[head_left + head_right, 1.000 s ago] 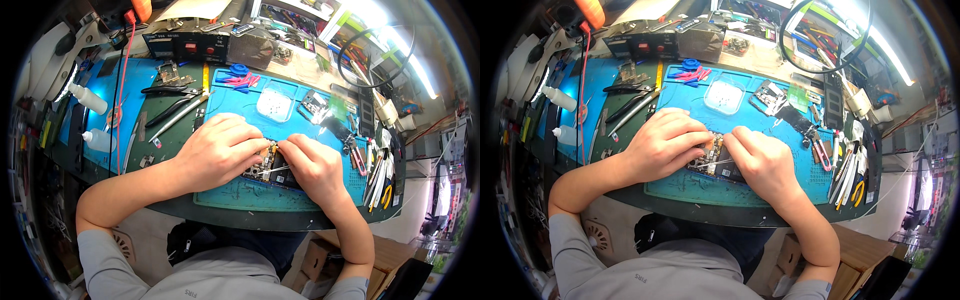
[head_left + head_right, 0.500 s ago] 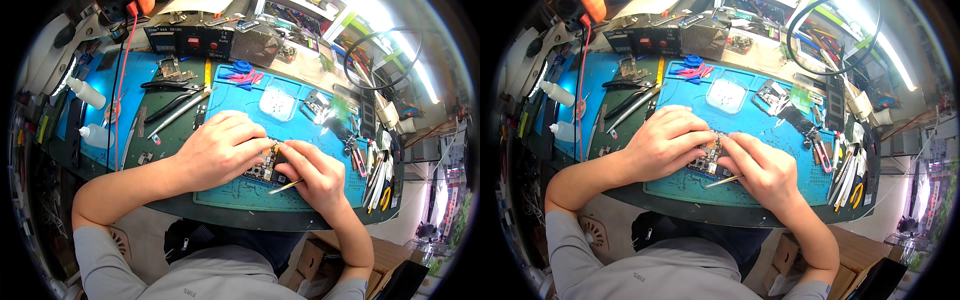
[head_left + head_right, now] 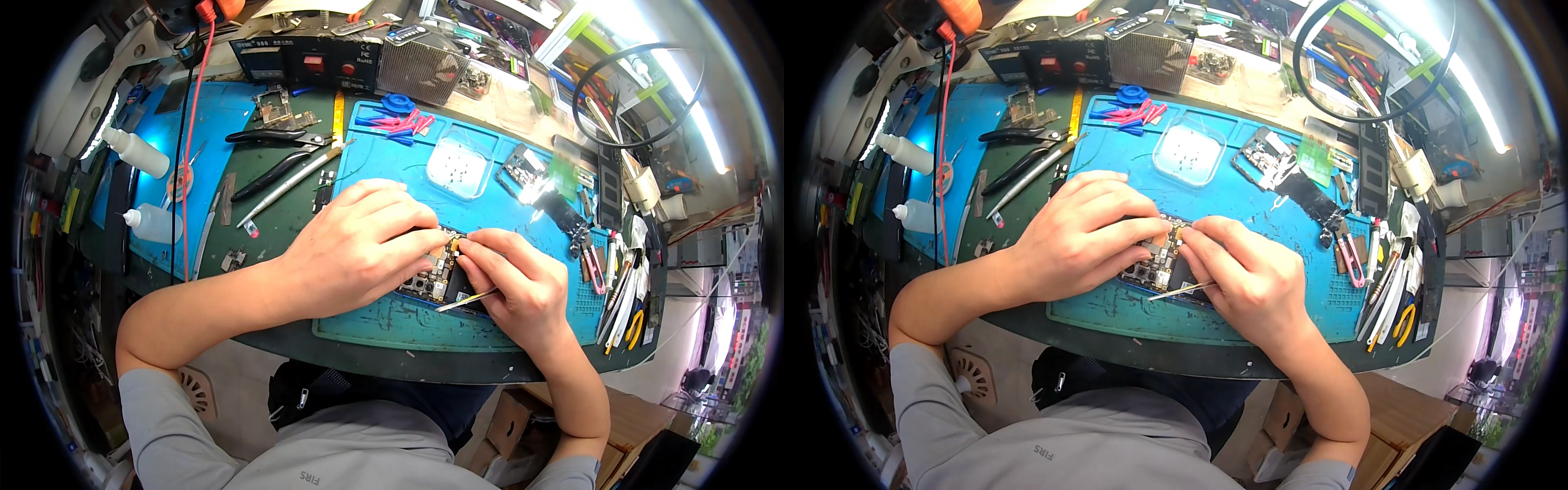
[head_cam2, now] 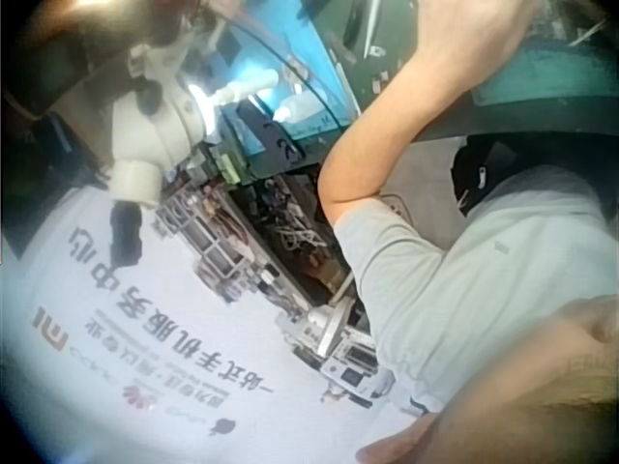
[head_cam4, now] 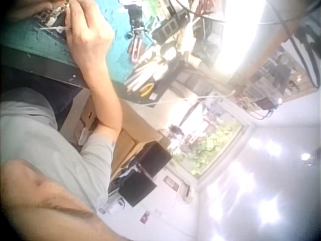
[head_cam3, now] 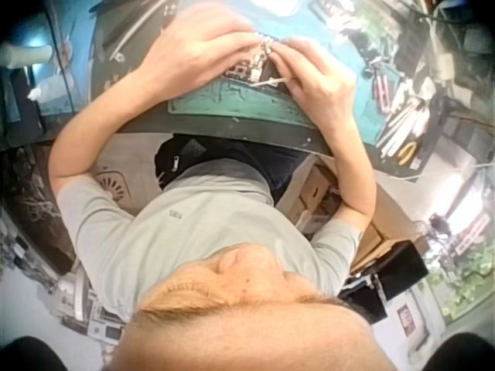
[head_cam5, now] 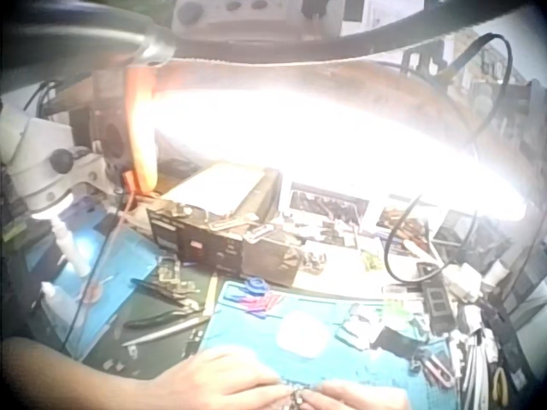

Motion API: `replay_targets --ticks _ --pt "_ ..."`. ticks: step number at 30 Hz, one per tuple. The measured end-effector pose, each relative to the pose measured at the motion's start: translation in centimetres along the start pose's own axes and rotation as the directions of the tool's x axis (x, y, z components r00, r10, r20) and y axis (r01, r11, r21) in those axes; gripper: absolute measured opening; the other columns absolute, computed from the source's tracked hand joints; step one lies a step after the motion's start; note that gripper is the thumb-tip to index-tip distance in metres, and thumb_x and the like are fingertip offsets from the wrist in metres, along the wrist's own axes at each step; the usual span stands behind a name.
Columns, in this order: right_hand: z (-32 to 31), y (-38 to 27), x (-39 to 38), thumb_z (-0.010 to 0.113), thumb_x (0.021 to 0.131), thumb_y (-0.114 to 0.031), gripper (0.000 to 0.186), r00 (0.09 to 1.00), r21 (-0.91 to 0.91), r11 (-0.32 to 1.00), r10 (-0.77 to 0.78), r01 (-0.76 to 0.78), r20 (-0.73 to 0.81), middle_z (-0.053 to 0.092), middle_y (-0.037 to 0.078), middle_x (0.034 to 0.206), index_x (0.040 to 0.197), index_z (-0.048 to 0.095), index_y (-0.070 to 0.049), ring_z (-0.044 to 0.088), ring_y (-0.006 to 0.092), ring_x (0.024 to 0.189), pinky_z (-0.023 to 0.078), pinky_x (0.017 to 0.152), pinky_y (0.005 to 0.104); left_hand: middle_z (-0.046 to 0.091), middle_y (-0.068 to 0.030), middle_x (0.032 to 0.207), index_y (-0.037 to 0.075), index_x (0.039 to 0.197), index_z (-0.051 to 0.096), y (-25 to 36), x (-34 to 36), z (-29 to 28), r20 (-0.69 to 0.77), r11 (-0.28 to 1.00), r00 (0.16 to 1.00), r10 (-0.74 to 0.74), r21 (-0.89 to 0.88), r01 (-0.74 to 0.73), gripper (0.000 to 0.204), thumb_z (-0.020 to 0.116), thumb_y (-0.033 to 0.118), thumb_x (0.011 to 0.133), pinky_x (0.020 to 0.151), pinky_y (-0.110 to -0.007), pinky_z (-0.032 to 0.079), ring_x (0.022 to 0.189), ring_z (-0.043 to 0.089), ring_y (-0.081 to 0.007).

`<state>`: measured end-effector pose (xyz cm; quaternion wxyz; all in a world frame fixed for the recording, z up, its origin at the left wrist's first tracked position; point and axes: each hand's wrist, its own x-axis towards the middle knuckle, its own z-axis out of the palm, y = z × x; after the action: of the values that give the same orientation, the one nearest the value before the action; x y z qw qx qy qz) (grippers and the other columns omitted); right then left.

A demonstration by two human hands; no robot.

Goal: The person unpacks a new battery, removes the protective film, and installs it into a disassembled smartphone. They connect the battery ribbon cable, test the device, and then disconnect the cable again.

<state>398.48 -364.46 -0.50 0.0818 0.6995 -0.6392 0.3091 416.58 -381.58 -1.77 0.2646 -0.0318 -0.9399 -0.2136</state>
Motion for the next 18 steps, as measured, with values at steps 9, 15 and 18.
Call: replay_targets --ticks 9,15,18 --pt "0.0 -0.1 -0.1 0.082 0.083 -0.006 0.018 1.0 0.012 1.0 0.028 -0.028 0.013 0.074 0.006 0.1 0.1 0.077 -0.003 0.073 0.0212 0.073 0.058 0.06 0.0312 0.062 -0.0089 0.123 0.009 0.131 0.065 -0.1 -0.2 -0.9 0.119 0.999 0.992 0.05 -0.009 -0.05 0.069 0.079 0.052 0.079 0.113 -0.053 0.043 0.117 0.061 -0.0284" --pt "0.0 0.2 -0.3 0.082 0.082 -0.006 0.019 1.0 -0.001 1.0 0.008 -0.008 0.013 0.074 0.007 0.101 0.1 0.077 -0.002 0.073 0.0214 0.075 0.059 0.062 0.0314 0.06 -0.008 0.126 0.01 0.134 0.064 -0.2 -0.1 -1.4 0.198 0.999 0.979 0.05 -0.018 -0.047 0.072 0.079 0.052 0.077 0.116 -0.054 0.04 0.119 0.059 -0.0273" --pt "0.0 0.1 -0.2 0.081 0.082 -0.006 0.019 1.0 0.004 1.0 0.007 -0.008 0.021 0.074 0.007 0.101 0.101 0.077 -0.002 0.074 0.0213 0.076 0.059 0.063 0.0314 0.059 -0.0077 0.127 0.01 0.136 0.064 -0.1 -0.4 -1.3 0.203 0.999 0.978 0.043 0.008 -0.046 0.074 0.079 0.052 0.077 0.117 -0.054 0.039 0.12 0.059 -0.0261"
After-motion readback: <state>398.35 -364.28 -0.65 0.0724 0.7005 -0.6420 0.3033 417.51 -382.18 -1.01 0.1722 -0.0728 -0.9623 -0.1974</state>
